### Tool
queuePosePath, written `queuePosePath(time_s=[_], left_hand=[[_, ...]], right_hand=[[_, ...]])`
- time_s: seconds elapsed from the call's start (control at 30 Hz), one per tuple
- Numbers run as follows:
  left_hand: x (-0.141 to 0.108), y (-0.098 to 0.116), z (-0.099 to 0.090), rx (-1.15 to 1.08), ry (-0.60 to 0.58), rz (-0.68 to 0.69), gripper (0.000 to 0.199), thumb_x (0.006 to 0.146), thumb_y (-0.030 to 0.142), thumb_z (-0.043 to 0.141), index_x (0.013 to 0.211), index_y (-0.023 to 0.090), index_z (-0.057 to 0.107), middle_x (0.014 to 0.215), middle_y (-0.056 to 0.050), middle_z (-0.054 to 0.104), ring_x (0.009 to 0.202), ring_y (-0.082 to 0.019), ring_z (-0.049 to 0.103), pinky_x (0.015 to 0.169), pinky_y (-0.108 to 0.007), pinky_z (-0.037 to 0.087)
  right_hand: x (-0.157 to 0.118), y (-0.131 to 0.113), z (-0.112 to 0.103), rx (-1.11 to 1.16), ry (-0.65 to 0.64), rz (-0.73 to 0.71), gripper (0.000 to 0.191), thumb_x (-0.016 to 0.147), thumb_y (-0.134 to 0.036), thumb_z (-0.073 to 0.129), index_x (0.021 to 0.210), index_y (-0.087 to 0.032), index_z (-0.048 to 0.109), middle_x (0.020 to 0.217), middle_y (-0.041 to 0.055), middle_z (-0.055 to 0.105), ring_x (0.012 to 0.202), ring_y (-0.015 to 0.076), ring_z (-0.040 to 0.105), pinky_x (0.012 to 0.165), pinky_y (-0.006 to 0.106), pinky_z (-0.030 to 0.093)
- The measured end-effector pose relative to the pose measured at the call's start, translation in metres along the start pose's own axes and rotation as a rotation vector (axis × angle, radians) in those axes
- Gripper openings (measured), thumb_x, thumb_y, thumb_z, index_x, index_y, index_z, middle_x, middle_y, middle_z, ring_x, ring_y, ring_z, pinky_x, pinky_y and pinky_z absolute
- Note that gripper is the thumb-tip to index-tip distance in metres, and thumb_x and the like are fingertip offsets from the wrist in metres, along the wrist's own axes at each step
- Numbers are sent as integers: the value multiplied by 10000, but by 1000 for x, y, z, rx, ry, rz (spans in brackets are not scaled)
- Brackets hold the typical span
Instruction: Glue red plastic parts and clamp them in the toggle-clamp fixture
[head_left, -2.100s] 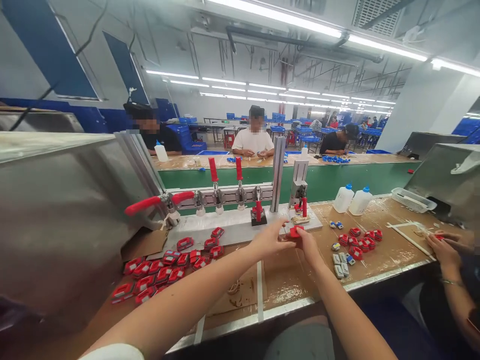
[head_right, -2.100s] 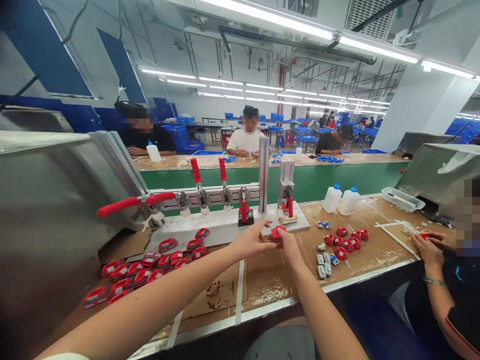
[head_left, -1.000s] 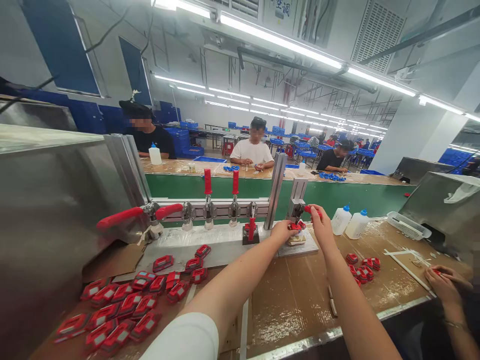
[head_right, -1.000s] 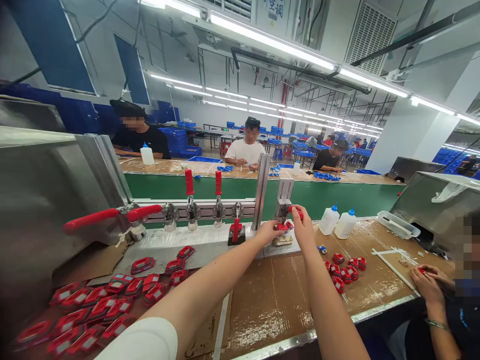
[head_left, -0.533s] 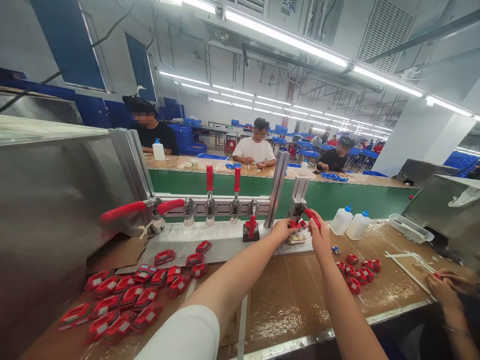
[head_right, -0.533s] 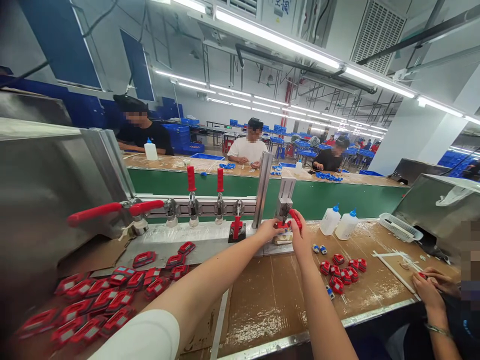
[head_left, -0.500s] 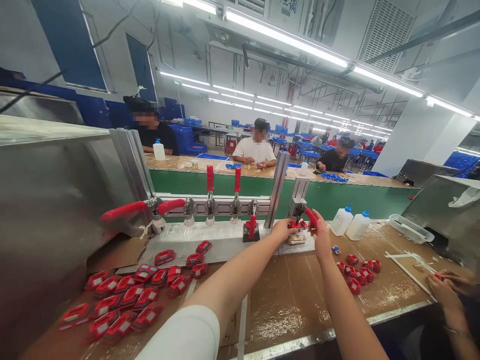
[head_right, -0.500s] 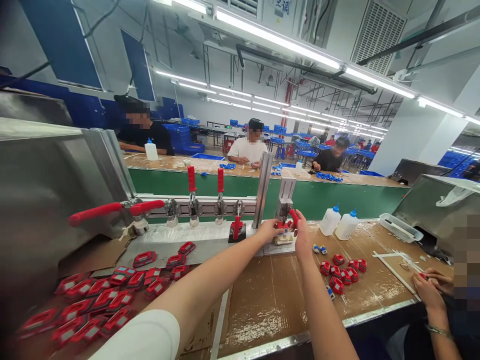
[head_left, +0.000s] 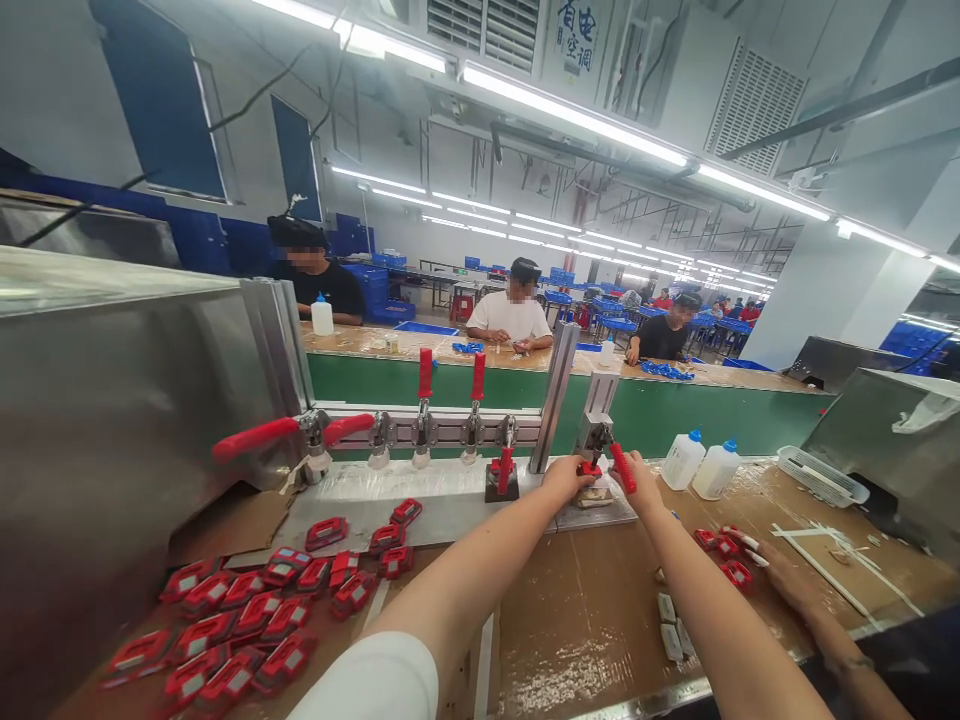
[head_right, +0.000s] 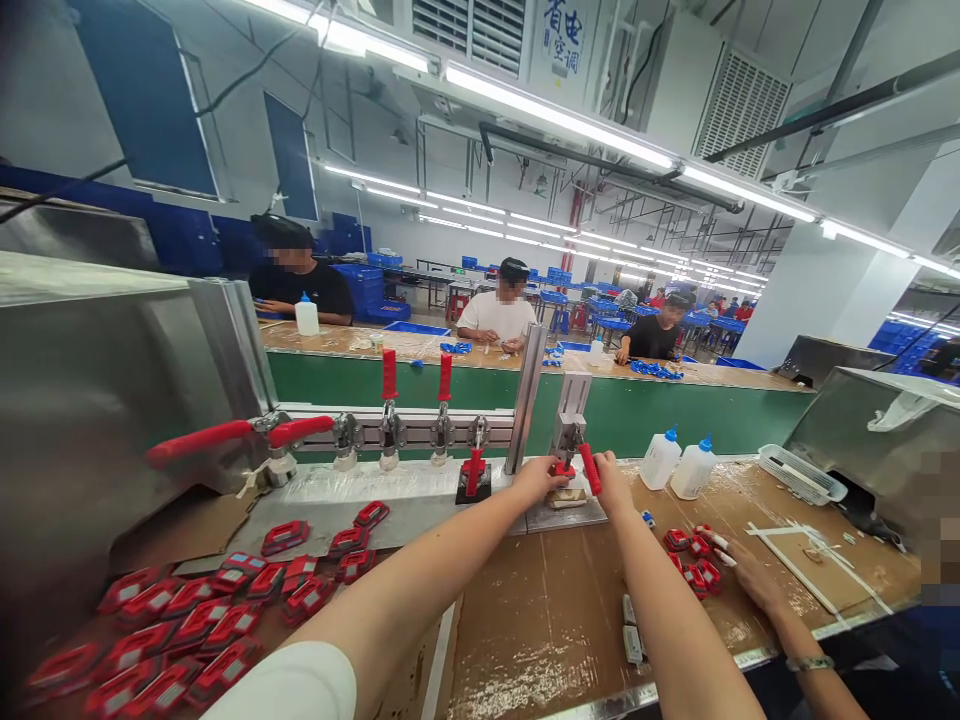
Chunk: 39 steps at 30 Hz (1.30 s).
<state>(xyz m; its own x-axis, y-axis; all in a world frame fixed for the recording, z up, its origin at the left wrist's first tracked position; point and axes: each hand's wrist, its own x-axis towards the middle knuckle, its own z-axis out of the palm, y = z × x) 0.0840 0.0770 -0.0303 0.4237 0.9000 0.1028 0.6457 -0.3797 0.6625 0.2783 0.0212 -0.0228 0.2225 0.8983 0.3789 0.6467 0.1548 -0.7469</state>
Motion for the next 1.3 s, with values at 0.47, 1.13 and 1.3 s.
queuePosePath(time_s=[0.47, 1.13, 1.3], left_hand=[[3, -2, 7, -80, 26, -44, 461, 815, 422, 804, 1226, 233, 722, 1179, -88, 763, 1088, -261, 694, 883, -307, 500], [0, 3, 2, -71, 35, -16, 383, 823, 409, 792, 1170, 250, 752, 1112, -58, 780, 1034, -242, 710, 840, -287, 509], [-3, 6, -2, 1, 18, -14, 386, 842, 432, 772, 1183, 254, 738, 1180, -67, 767, 1090, -251, 701, 866, -288, 513]], right_hand=[[-32, -51, -41, 586, -395, 386, 614, 792, -757, 678, 731, -146, 663, 506, -7, 505, 426, 95, 427, 397, 209, 250], [-54, -46, -31, 372, -180, 266, 581, 759, -737, 713, 685, -161, 686, 613, 30, 585, 521, 121, 481, 452, 234, 345], [-55, -35, -24, 129, -298, 62, 632, 857, -788, 524, 740, -184, 667, 686, 41, 623, 623, 163, 538, 561, 269, 429]])
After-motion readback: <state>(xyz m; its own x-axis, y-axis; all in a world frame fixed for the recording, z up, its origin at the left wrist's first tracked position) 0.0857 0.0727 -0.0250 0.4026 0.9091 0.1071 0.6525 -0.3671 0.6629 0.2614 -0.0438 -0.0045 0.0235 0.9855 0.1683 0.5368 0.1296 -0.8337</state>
